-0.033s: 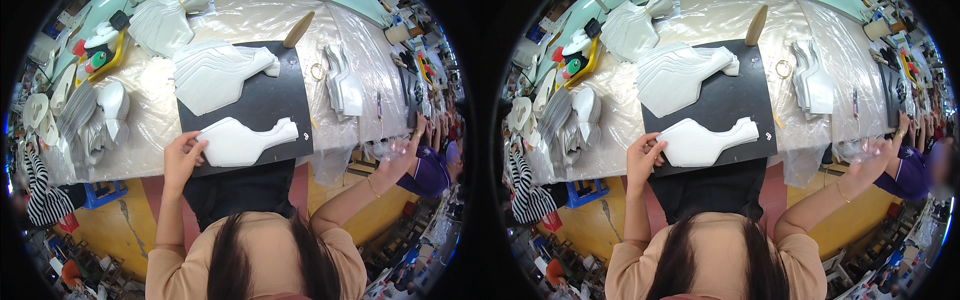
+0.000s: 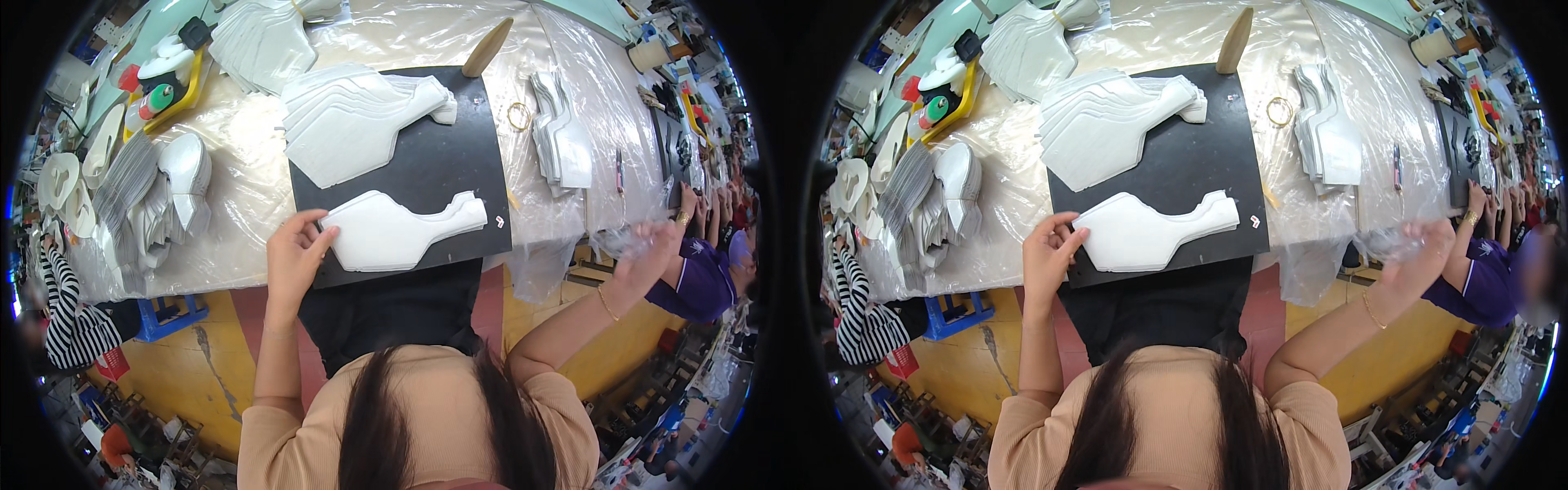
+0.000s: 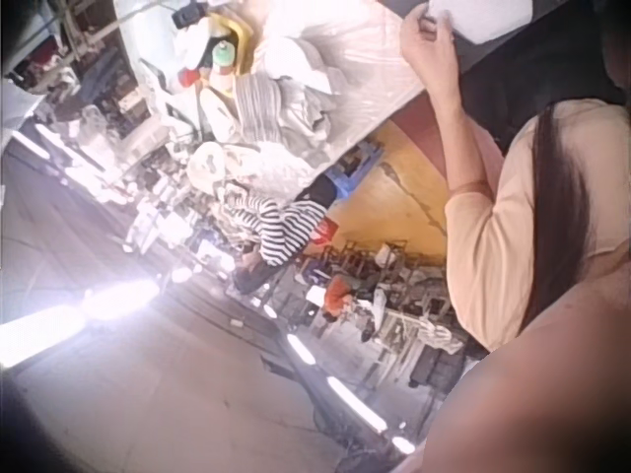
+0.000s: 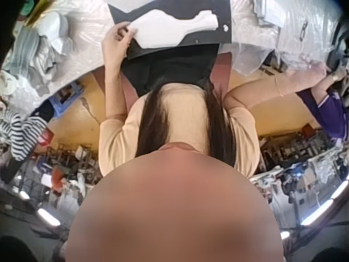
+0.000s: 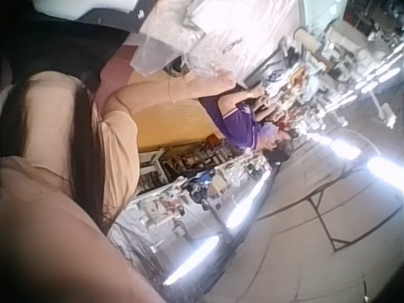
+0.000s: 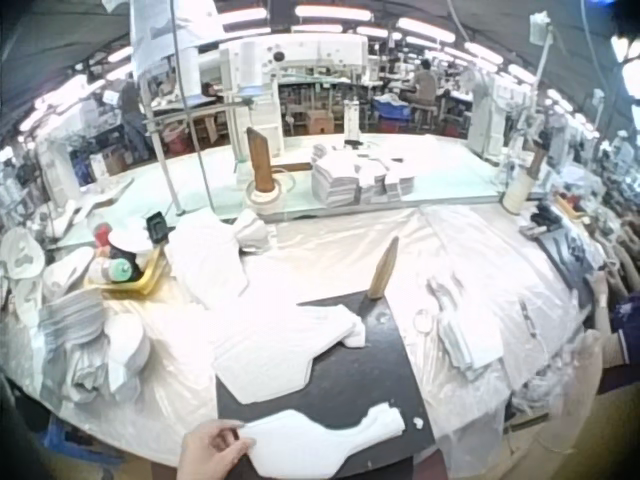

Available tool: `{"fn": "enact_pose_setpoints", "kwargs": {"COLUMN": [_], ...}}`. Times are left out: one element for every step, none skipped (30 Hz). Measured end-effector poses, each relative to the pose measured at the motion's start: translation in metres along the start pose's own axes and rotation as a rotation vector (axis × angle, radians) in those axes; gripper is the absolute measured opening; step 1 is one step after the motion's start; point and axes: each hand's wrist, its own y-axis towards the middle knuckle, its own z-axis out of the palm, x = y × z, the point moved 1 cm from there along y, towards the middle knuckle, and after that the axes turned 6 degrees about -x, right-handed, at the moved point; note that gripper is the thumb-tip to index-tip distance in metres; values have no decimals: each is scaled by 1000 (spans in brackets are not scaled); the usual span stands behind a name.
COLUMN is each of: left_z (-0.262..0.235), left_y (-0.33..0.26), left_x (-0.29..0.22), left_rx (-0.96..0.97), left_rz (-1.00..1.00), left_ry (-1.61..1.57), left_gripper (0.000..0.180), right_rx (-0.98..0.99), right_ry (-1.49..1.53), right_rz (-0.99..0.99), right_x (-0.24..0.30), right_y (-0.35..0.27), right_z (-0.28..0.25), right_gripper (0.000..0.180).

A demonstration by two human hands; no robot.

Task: The person places white shoe parts into clear plastic bags one by one, then stacks the packaged items. She moves a black cutting board onto the table, unties a bundle of parts, and continues bagging them individually.

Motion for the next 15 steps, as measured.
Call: {"fn": "enact_pose_setpoints", "kwargs": {"left_z": [-1,-1,0,5,11,18,30,44,60,75,90,102,111,119,123], "left_y": [4,6,4,2,0,-3,-10,-17,-28,-35,-41,-47,-53,-57,-60], "left_x": [-6,-10,-15,-20,-23,-26,-28,-28,-28,-28,-27,-26,-24,-22,-20], "left_rx": [-37,-72,-153,-172,-190,-214,-170,-83,24,120,217,278,287,294,301], "left_rz": [96,144,256,410,558,705,771,827,867,965,1012,1055,1048,1039,1014], "left_ry": [117,251,311,346,363,375,384,399,431,428,435,457,509,555,585], "left_gripper": [29,30,32,32,33,33,32,32,37,46,54,62,67,73,76], "right_rx": [-19,22,142,283,358,432,590,782,837,890,912,934,939,969,984], "right_ry": [-151,-291,-324,-349,-576,-749,-866,-911,-872,-830,-845,-860,-877,-853,-831], "right_rz": [-64,-153,-35,72,134,197,-6,-228,-157,-83,-107,-130,-147,-137,-122], "right_x": [-10,-16,-19,-22,-26,-31,-39,-45,-49,-53,-55,-57,-60,-62,-65], "right_y": [-11,-23,-34,-46,-59,-72,-83,-94,-104,-111,-114,-116,-118,-120,-122], "right_z": [12,25,36,47,56,66,79,90,95,99,101,102,103,104,105], "right_gripper": [9,10,11,15,16,18,21,24,25,27,29,32,35,34,33]}}
